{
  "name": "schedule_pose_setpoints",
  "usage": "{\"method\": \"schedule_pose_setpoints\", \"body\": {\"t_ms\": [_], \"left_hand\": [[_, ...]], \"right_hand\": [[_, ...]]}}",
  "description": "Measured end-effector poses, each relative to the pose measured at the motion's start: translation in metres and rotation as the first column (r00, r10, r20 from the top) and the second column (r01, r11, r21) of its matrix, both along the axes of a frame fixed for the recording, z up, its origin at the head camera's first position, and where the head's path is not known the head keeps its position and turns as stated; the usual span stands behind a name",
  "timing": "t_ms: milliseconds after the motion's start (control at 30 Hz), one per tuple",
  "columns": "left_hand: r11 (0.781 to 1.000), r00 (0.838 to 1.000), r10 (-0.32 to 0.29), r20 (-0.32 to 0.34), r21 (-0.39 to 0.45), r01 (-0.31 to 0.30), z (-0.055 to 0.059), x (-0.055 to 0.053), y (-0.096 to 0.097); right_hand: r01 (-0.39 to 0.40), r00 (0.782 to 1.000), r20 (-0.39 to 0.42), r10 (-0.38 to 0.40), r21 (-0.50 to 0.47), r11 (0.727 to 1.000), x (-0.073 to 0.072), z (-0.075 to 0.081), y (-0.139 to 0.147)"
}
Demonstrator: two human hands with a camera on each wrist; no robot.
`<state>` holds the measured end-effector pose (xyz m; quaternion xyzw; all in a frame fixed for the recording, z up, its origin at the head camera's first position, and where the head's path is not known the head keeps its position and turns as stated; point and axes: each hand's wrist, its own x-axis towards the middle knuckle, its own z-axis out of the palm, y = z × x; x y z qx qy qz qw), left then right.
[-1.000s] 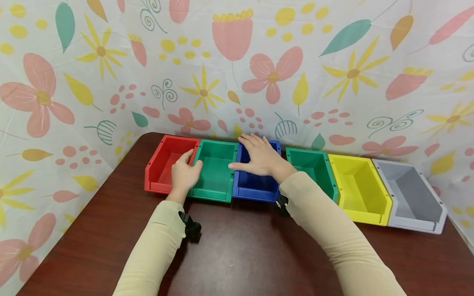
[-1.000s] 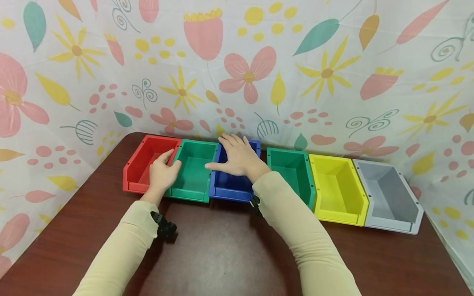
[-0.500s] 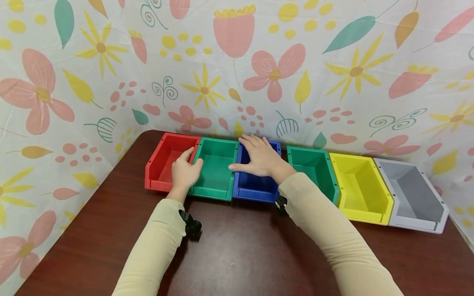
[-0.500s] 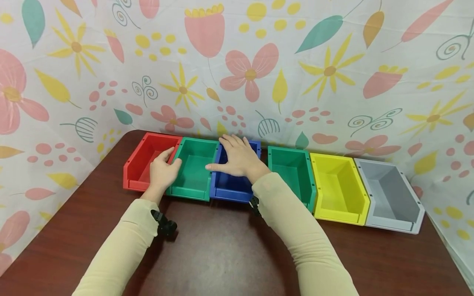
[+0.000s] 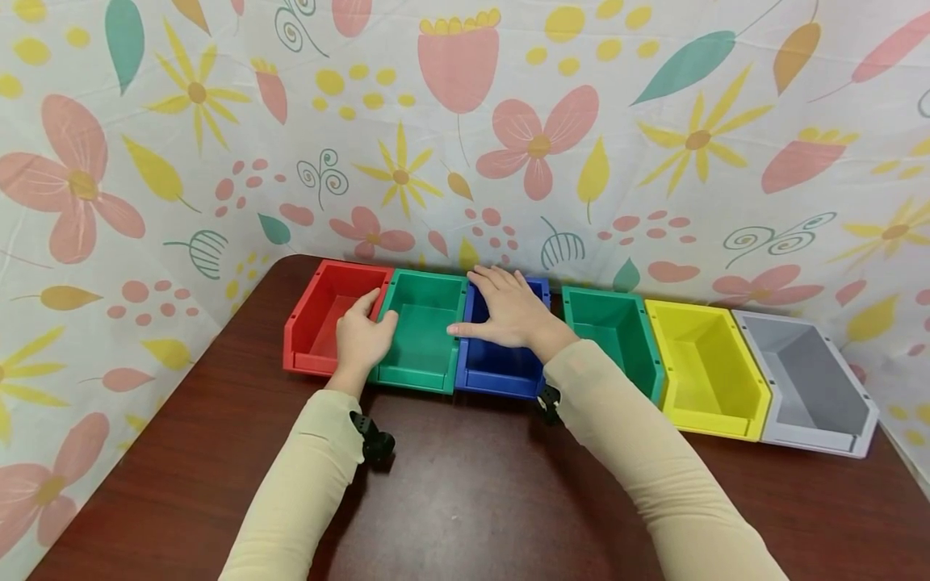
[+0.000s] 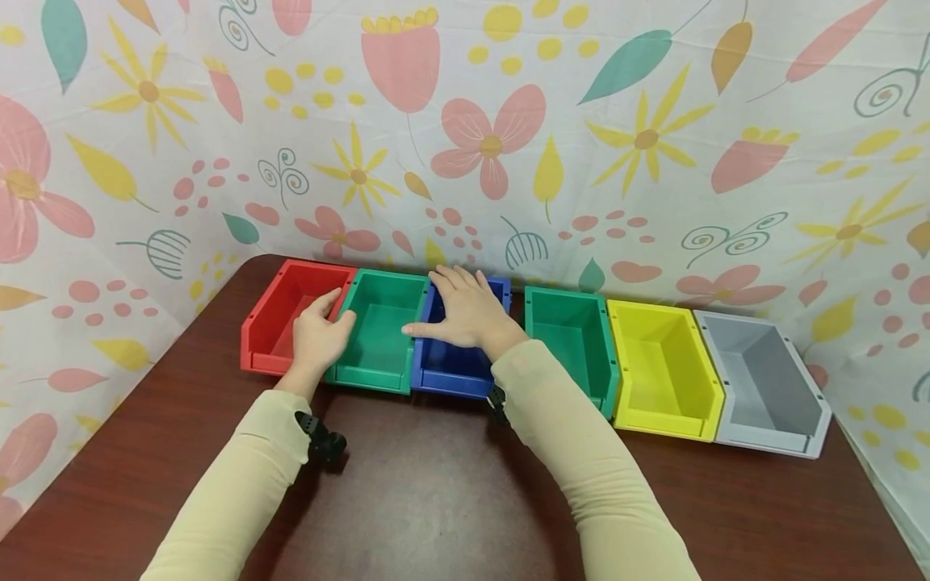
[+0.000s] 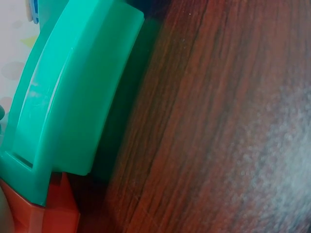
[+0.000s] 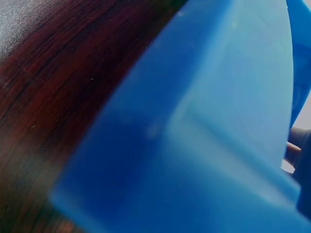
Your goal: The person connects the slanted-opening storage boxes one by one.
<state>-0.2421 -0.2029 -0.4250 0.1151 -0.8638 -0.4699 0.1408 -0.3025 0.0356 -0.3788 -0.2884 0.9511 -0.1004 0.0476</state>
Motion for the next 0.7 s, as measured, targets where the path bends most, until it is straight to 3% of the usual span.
{"method": "schedule_pose_setpoints", "body": {"t_ms": [700], "left_hand": [[1.000, 1.000, -0.001, 0.015, -0.005, 0.001, -0.0016, -0.0008, -0.0006]], "right_hand": [[0.004, 1.000, 0.020, -0.004, 0.020, 1.000, 0.0024, -0.0056, -0.0002]]}}
